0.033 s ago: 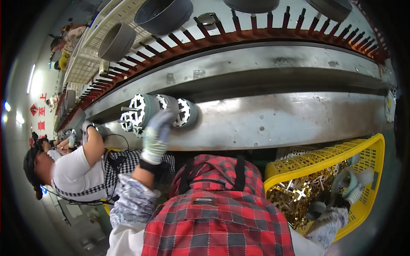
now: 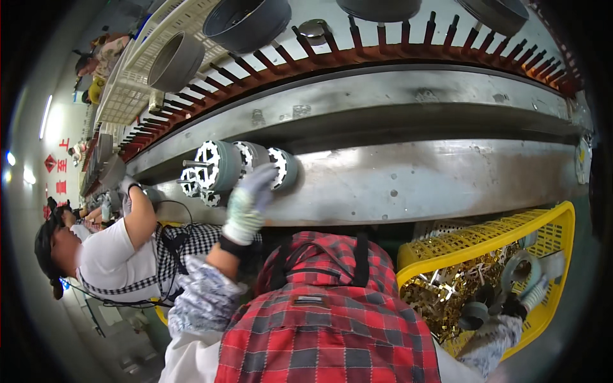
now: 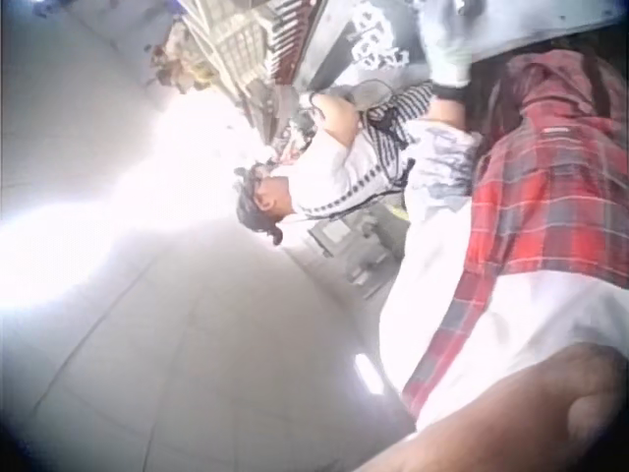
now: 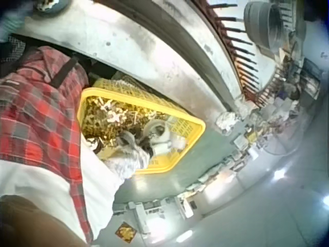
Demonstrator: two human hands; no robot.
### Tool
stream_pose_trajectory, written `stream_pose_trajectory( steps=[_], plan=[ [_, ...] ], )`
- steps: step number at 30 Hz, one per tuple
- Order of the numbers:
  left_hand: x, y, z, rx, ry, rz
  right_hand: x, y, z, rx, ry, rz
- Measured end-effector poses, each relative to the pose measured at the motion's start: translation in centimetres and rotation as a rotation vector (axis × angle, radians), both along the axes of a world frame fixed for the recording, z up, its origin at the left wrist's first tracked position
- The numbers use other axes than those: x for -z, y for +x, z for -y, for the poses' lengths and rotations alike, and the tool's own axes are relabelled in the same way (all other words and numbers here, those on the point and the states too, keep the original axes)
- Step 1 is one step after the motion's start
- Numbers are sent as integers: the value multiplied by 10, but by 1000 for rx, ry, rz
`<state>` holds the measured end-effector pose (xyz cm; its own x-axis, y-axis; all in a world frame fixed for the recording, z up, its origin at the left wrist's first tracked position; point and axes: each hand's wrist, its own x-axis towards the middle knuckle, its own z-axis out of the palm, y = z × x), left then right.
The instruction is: Manually assembling plastic and metal components on a factory production line.
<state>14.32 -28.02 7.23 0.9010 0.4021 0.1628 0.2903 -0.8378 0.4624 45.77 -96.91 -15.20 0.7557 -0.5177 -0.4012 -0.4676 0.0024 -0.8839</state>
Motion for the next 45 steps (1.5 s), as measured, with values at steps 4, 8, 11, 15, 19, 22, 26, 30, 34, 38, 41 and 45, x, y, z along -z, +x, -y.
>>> stream_pose_trajectory(
  steps=[4,8,11,15,19,22,26,30,34,38,41,45],
  plan=[
    [47,55,28,176,-455,-93,-150,-38,-111,-193,370,226],
    [61,82,43,168,-1098,-202,-165,-61,-260,-580,926,-578],
    [73,81,37,149,-1216,-224,-118,-110,-366,-818,757,-478],
    [109,59,8,-143,-1270,-13,-130,-152,-445,-853,1099,-595],
    [171,18,-25,-134,-1106,-239,-111,-162,-455,-967,943,-715],
    [189,6,-26,-270,-986,-275,-113,-151,-466,-925,817,-673],
    [204,-11,-45,-369,-593,-305,-72,-127,-450,-586,875,-663],
    [198,-31,-64,-313,-431,-303,-10,-112,-425,-725,891,-563],
    [200,-4,-41,-170,-524,-249,126,-102,-361,-1054,-4,39],
    [198,-41,-60,-263,-482,-224,-17,-109,-482,-538,666,-636],
    [196,-33,-55,-200,-452,-239,2,-103,-456,-730,1241,-395],
    [199,-46,-56,-200,-398,-245,-32,-108,-464,-814,934,-377]
  ],
)
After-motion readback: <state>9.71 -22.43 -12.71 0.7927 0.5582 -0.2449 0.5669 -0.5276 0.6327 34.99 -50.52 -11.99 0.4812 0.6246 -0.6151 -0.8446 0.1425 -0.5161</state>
